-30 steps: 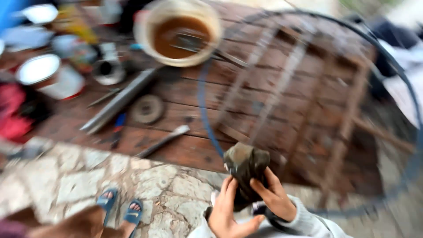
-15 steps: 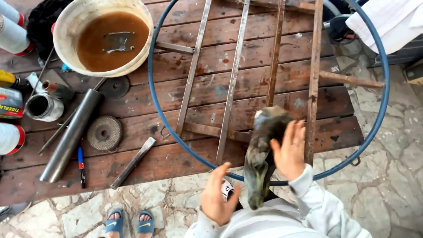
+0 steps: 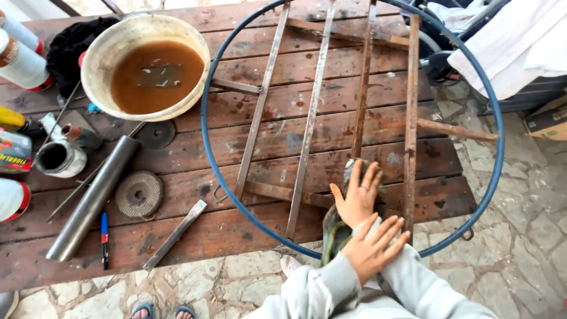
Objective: Sanding a circular metal frame with internal bars using a manual abrasive pad to remove rust or residue.
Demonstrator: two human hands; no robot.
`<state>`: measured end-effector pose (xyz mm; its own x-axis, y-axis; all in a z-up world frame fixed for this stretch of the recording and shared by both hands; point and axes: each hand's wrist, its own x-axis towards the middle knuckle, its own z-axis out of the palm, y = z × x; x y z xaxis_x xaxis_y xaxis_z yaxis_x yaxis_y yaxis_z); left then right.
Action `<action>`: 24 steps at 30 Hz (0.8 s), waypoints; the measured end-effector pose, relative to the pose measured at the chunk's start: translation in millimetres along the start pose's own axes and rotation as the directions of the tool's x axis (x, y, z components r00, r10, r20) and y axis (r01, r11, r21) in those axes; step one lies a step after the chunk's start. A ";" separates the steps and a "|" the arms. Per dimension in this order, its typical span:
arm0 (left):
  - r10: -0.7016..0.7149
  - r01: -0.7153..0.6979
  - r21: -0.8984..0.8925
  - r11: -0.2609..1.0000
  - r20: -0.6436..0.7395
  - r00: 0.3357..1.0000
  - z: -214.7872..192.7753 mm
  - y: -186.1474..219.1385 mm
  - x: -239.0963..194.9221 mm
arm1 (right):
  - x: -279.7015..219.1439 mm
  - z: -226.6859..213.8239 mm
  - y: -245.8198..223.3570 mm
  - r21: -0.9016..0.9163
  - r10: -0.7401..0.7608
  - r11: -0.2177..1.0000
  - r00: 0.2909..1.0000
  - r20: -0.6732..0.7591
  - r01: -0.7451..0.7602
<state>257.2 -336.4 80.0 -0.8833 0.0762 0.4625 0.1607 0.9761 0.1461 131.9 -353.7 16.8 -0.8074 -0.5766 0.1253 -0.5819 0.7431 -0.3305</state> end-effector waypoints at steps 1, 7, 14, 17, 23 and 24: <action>0.018 -0.019 -0.038 0.999 -0.031 0.999 26.8 -3.8 3.5 | 3.2 6.9 -0.8 -0.058 -0.069 0.996 0.996 -0.055 0.066; -0.002 -0.074 -0.211 0.975 -0.341 0.940 97.7 -24.5 25.9 | 26.7 24.7 -2.9 -0.171 -0.243 0.963 0.947 -0.209 0.209; 0.194 -0.307 -0.570 0.762 -0.251 0.948 38.4 64.6 50.7 | 71.7 32.7 8.5 0.088 -0.205 0.974 0.978 -0.041 0.208; 0.184 -0.231 -0.767 0.598 -0.149 0.972 20.6 93.4 63.8 | 109.5 21.3 5.0 0.136 -0.157 0.980 0.984 0.083 0.145; 0.145 -0.202 -0.704 0.681 -0.141 0.979 -57.0 114.8 51.3 | 137.8 12.8 -5.2 0.106 -0.084 0.992 0.989 0.124 0.071; 0.140 -0.196 -0.702 0.685 -0.138 0.981 -74.0 100.0 42.5 | 107.7 12.8 -5.8 0.110 -0.090 0.991 0.988 0.127 0.076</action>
